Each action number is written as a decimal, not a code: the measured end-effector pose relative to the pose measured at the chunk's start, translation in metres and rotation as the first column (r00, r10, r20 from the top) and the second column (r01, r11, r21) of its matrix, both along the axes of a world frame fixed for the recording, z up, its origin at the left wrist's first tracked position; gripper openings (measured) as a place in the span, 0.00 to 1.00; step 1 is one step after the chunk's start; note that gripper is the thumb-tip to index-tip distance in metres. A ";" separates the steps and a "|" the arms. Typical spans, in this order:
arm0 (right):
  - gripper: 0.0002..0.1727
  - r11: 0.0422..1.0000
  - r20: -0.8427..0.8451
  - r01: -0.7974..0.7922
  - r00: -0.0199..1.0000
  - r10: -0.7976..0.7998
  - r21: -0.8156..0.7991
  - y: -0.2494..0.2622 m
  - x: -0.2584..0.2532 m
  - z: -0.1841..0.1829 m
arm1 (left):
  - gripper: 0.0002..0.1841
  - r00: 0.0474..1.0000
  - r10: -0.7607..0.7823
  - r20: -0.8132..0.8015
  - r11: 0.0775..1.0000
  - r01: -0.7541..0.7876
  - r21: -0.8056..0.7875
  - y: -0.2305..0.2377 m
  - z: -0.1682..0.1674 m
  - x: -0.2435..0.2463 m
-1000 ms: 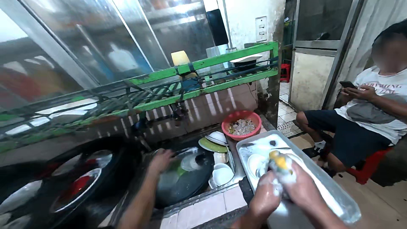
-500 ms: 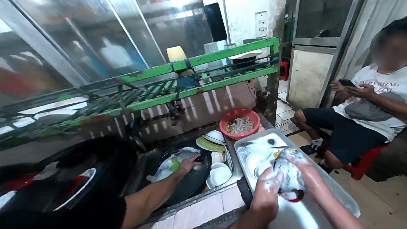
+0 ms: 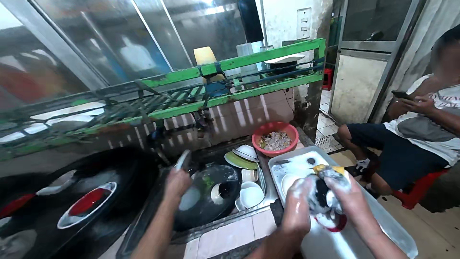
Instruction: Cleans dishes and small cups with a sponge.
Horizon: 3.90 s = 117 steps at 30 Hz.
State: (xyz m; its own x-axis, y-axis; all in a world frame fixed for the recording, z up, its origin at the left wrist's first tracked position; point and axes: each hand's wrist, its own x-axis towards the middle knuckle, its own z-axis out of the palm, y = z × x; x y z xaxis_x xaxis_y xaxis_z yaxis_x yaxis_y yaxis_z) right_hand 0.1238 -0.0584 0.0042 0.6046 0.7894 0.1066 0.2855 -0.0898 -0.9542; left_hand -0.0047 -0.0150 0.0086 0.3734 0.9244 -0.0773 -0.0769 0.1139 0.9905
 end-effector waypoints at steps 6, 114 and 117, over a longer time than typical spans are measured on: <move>0.32 0.990 -0.170 -0.133 0.975 0.141 0.055 0.002 0.000 0.016 | 0.15 0.996 -0.068 -0.061 0.990 0.075 0.121 -0.006 0.015 -0.010; 0.25 0.993 0.311 -0.070 0.945 0.098 -0.100 -0.082 0.071 -0.028 | 0.24 0.369 0.291 -0.883 0.932 0.101 0.349 0.130 -0.017 -0.131; 0.26 0.992 0.286 -0.033 0.956 0.068 -0.126 -0.079 0.068 -0.026 | 0.25 0.678 0.012 -0.735 0.808 0.427 0.407 0.058 -0.018 -0.054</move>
